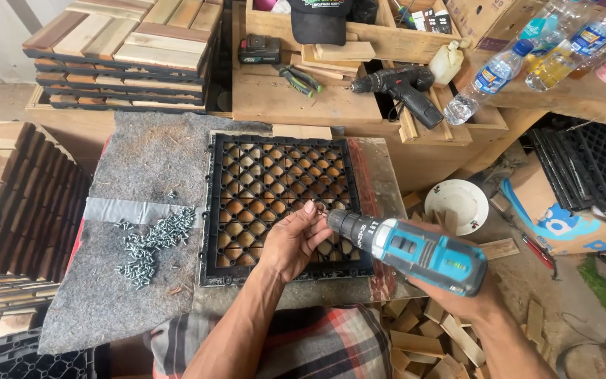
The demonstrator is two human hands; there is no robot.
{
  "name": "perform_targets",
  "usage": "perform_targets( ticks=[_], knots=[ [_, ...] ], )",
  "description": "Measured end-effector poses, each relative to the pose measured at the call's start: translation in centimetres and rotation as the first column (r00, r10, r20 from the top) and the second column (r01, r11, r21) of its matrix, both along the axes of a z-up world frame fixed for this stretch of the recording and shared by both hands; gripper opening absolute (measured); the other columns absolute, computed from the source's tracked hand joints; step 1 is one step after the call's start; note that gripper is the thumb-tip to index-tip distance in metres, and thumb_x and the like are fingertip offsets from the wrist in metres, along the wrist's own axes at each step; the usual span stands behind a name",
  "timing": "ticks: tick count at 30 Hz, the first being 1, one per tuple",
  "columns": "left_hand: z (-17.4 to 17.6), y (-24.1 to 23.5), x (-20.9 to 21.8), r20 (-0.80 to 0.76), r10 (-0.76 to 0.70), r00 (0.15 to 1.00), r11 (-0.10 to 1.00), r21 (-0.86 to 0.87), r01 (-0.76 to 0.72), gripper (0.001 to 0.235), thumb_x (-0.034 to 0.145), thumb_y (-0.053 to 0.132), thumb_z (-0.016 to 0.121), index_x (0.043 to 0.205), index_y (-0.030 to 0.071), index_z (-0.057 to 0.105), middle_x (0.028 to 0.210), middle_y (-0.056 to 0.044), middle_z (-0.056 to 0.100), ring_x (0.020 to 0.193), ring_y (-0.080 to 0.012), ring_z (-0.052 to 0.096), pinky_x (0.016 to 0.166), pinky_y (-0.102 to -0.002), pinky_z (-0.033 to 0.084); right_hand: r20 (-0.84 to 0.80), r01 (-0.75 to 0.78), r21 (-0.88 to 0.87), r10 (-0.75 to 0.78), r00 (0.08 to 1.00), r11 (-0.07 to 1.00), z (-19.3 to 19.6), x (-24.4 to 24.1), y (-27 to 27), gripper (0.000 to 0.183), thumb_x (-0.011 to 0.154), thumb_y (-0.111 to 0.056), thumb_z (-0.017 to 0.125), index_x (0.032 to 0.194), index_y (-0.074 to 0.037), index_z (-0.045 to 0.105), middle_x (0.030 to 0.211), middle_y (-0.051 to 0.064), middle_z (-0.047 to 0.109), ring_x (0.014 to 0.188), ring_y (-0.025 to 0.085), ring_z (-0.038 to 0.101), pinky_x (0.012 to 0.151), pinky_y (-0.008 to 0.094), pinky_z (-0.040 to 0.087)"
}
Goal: Assembling decorative wooden panels by placing wood blocks into a plastic grid and securing them with screws using a power drill.
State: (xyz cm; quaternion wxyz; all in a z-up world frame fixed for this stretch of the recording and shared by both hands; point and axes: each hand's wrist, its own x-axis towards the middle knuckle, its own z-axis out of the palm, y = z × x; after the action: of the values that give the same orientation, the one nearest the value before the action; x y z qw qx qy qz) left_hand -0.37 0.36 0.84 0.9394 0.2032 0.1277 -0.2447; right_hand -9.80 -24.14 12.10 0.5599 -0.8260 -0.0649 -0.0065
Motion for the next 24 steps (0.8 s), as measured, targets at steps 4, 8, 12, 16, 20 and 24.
perform_targets(
  ticks=[4,8,12,16,20,24],
  knots=[
    [6.3,2.9,-1.2,0.060,-0.042,0.997,0.847,0.532,0.004,0.050,0.088,0.044,0.060,0.109,0.001,0.072,0.090,-0.018,0.077,0.087,-0.0260,0.077,0.091,-0.046,0.059,-0.160,0.228,-0.182,-0.258,0.953,0.957,3.4,2.0,2.5,0.055,0.069,0.007,0.084,0.120,-0.006,0.068,0.111,0.014,0.077,0.094,0.028,0.078,0.091,0.041,0.066],
    [9.2,8.0,-1.2,0.327,0.027,0.944,0.357,0.879,-0.315,0.048,0.091,0.041,0.062,0.127,0.009,0.067,0.125,-0.010,0.075,0.118,-0.0223,0.072,0.104,-0.035,0.058,-0.403,0.266,-0.467,-0.471,0.785,0.843,7.7,4.9,6.3,0.042,0.077,-0.010,0.080,0.118,-0.019,0.074,0.112,0.007,0.080,0.107,0.026,0.074,0.109,0.049,0.051],
    [6.6,16.1,-2.2,0.370,-0.118,0.921,-0.071,0.922,-0.380,0.050,0.093,0.037,0.069,0.133,0.007,0.066,0.120,-0.010,0.074,0.104,-0.0210,0.070,0.095,-0.037,0.057,-0.423,0.098,-0.488,-0.333,0.842,0.867,7.9,9.0,7.4,0.041,0.083,0.000,0.078,0.122,-0.010,0.068,0.078,0.010,0.066,0.066,0.020,0.062,0.066,0.035,0.058],
    [-1.2,22.9,-3.8,0.158,-0.271,0.950,-0.556,0.779,-0.288,0.082,0.084,0.063,0.067,0.153,0.023,0.049,0.135,-0.023,0.056,0.118,-0.0373,0.049,0.100,-0.051,0.040,-0.341,0.077,-0.501,-0.279,0.898,0.862,8.4,11.8,8.5,0.010,0.077,0.005,0.078,0.084,-0.001,0.074,0.078,0.012,0.074,0.062,0.021,0.063,0.062,0.036,0.058],
    [-6.8,25.9,-5.3,0.266,-0.304,0.915,-0.574,0.715,-0.399,0.066,0.080,0.053,0.076,0.140,0.027,0.067,0.135,-0.013,0.055,0.120,-0.0364,0.051,0.105,-0.052,0.041,-0.325,0.020,-0.622,-0.282,0.903,0.782,8.1,13.1,7.7,0.010,0.073,0.002,0.079,0.071,-0.001,0.070,0.062,0.013,0.067,0.056,0.022,0.062,0.059,0.037,0.056],
    [-7.1,25.8,-5.5,0.401,-0.254,0.880,-0.498,0.725,-0.475,0.032,0.086,0.031,0.080,0.117,0.026,0.080,0.126,-0.005,0.062,0.120,-0.0310,0.055,0.109,-0.047,0.040,-0.287,0.018,-0.633,-0.256,0.923,0.774,7.5,13.9,7.9,0.012,0.070,0.003,0.077,0.063,0.000,0.067,0.054,0.013,0.064,0.049,0.021,0.058,0.053,0.036,0.052]
  ],
)
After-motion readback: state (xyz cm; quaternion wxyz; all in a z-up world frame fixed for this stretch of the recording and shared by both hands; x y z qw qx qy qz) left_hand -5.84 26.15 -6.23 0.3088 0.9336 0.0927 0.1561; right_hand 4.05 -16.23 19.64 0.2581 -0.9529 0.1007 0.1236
